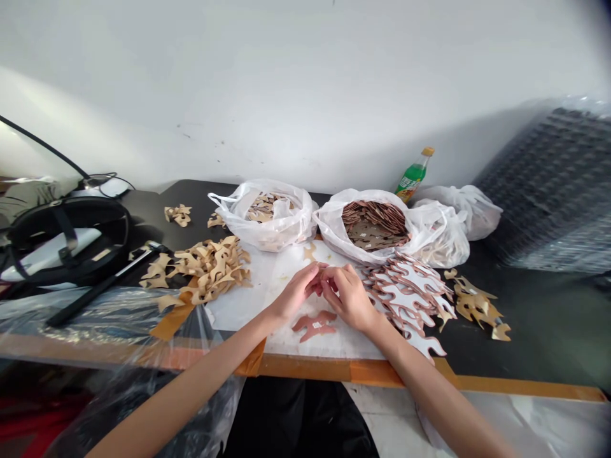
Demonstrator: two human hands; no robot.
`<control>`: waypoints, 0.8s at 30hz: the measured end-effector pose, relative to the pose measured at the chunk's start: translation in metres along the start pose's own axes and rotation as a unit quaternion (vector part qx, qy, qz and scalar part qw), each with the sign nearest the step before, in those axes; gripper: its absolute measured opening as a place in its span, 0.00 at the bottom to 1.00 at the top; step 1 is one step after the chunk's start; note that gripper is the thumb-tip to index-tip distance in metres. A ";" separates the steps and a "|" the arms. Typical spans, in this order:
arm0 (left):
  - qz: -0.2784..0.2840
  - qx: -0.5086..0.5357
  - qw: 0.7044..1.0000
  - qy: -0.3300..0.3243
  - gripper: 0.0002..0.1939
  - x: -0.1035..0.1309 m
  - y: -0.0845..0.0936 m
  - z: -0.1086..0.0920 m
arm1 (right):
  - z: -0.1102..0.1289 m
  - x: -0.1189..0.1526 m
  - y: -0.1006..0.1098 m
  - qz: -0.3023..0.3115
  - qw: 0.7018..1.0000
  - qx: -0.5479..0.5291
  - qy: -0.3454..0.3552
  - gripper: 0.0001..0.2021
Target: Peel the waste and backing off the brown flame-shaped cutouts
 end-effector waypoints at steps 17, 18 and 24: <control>-0.029 0.001 0.999 -0.021 0.22 0.000 -0.001 0.008 | 0.012 0.000 0.000 -0.010 0.999 0.002 0.032 0.06; -0.032 0.002 0.999 -0.027 0.22 0.000 0.000 0.008 | 0.013 0.000 0.000 -0.012 0.999 0.003 0.034 0.06; -0.030 -0.012 0.998 -0.045 0.23 0.001 0.003 0.006 | 0.015 0.001 -0.003 -0.017 0.999 0.008 0.051 0.06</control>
Point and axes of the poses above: each hand's wrist, its own x-axis away from the middle knuckle, its own y-axis out of the back of the hand, z = x × y, the point moved 5 cm from there along -x, towards the middle knuckle, and after that the axes turned 13 degrees about x, right-handed, at the moved point
